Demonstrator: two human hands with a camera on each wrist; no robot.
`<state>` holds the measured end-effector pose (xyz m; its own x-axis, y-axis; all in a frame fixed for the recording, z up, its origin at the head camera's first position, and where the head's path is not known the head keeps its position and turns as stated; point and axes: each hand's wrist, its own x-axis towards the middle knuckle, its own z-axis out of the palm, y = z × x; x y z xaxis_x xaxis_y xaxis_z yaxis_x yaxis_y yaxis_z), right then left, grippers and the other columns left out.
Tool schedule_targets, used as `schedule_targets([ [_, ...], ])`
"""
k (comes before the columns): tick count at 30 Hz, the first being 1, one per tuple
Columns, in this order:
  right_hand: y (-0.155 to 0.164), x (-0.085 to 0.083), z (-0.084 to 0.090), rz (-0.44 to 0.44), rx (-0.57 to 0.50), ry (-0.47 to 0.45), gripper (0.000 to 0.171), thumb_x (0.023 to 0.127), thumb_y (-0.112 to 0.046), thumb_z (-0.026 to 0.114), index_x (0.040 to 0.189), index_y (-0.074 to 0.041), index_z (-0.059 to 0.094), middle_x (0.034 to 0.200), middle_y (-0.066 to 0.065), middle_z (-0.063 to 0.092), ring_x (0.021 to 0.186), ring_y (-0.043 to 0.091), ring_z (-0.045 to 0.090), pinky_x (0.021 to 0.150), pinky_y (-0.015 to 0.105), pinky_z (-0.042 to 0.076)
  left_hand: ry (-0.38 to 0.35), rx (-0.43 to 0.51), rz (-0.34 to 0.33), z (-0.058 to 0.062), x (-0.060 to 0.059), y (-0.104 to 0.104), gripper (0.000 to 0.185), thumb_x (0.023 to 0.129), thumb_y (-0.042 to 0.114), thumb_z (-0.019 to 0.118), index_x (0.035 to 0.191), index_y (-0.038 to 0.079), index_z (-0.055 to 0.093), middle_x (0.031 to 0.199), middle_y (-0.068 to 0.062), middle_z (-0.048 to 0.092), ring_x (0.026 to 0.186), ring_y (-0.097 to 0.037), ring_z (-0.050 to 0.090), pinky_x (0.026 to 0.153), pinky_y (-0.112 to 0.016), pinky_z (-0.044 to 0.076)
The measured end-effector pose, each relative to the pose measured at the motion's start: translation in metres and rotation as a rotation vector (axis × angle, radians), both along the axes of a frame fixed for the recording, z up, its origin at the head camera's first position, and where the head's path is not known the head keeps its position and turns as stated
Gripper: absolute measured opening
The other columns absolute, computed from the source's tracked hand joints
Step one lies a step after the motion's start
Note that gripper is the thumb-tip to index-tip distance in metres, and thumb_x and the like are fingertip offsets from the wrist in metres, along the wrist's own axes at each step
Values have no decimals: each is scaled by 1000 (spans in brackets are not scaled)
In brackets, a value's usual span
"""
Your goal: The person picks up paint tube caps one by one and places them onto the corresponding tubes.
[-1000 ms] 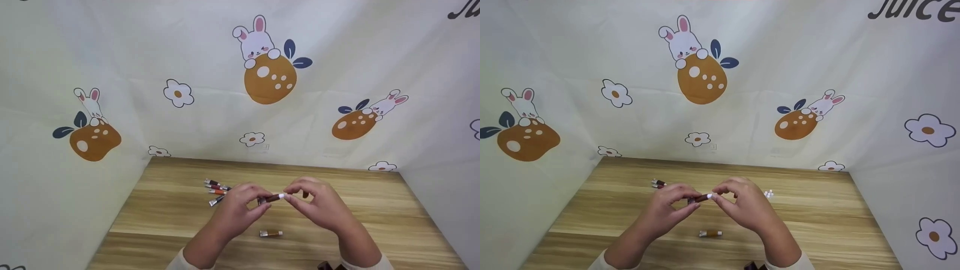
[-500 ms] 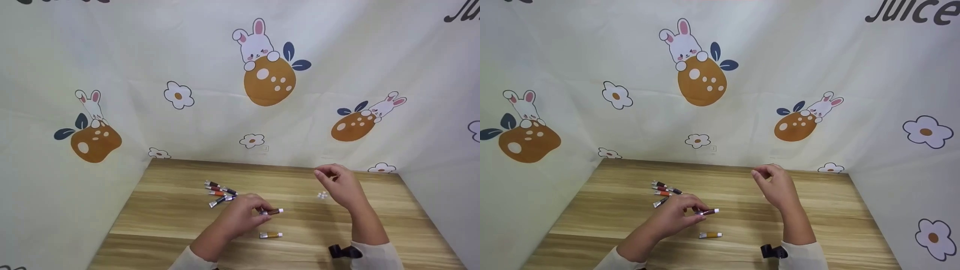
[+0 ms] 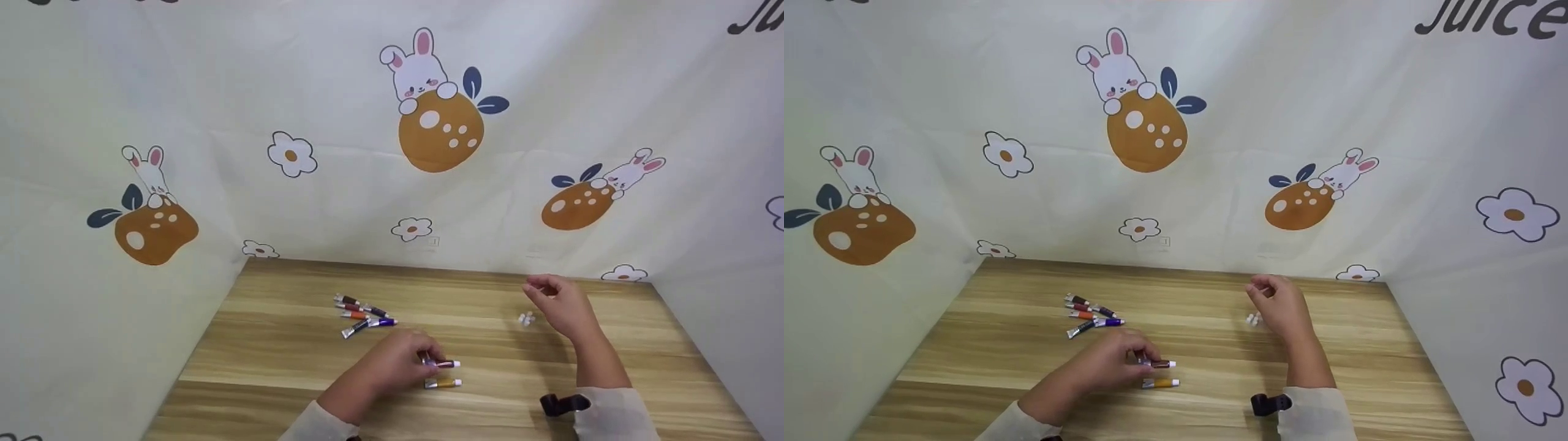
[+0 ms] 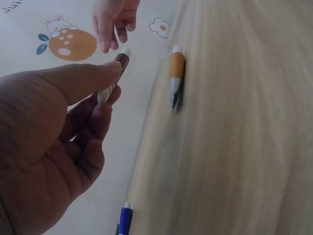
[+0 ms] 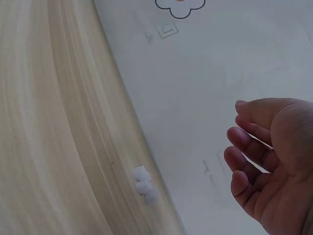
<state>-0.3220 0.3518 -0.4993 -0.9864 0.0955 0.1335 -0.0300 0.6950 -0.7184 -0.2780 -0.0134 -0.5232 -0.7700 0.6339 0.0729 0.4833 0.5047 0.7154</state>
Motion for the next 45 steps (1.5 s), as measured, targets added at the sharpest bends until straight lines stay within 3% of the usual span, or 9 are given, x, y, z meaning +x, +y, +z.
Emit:
schedule_targets([
  [4, 3, -3, -6, -11, -13, -17, 43, 104, -42, 71, 134, -12, 74, 121, 10, 75, 111, 25, 63, 83, 23, 53, -29, 13, 8, -4, 0, 2, 11, 91, 25, 87, 100, 27, 82, 92, 17, 71, 84, 3, 60, 77, -18, 53],
  [14, 11, -6, -25, -17, -39, -80, 51, 101, -37, 75, 139, -4, 69, 121, 12, 74, 102, 17, 65, 77, 21, 52, 6, 25, -17, -17, 2, 5, 11, 91, 18, 86, 99, 22, 80, 93, 14, 72, 85, 2, 60, 78, -16, 51],
  [20, 19, -10, -39, -7, -21, -131, 57, 99, -40, 76, 144, -6, 66, 130, 14, 72, 113, 25, 67, 85, 26, 53, -2, -12, -15, -19, 2, 5, 12, 91, 18, 86, 99, 23, 80, 91, 16, 72, 82, 5, 59, 76, -16, 50],
  [27, 25, -12, -53, 57, 29, -164, 66, 96, -42, 81, 144, 0, 64, 136, 20, 72, 122, 31, 68, 94, 33, 55, -12, -40, -5, -22, 1, 5, 13, 90, 18, 87, 98, 24, 79, 89, 16, 70, 82, 2, 59, 74, -17, 49],
  [33, 26, -11, -55, 88, 55, -194, 75, 91, -46, 85, 142, 3, 64, 135, 21, 72, 119, 29, 68, 96, 38, 55, -61, -39, 11, -22, 2, 5, 15, 88, 18, 88, 97, 25, 78, 87, 17, 68, 79, 3, 58, 74, -18, 49],
  [40, 27, -10, -60, 77, 72, -194, 59, 90, -39, 88, 133, -1, 72, 118, 12, 77, 105, 19, 69, 92, 34, 54, 0, -27, -25, -27, 2, 5, 14, 89, 18, 88, 98, 23, 79, 88, 13, 71, 82, 0, 60, 75, -16, 48],
  [45, 27, -9, -61, 56, 60, -199, 50, 90, -36, 88, 126, -4, 76, 113, 9, 78, 100, 16, 67, 89, 32, 53, -27, -31, -24, -28, 1, 5, 14, 89, 18, 87, 98, 25, 78, 86, 16, 68, 81, 2, 58, 74, -17, 48],
])
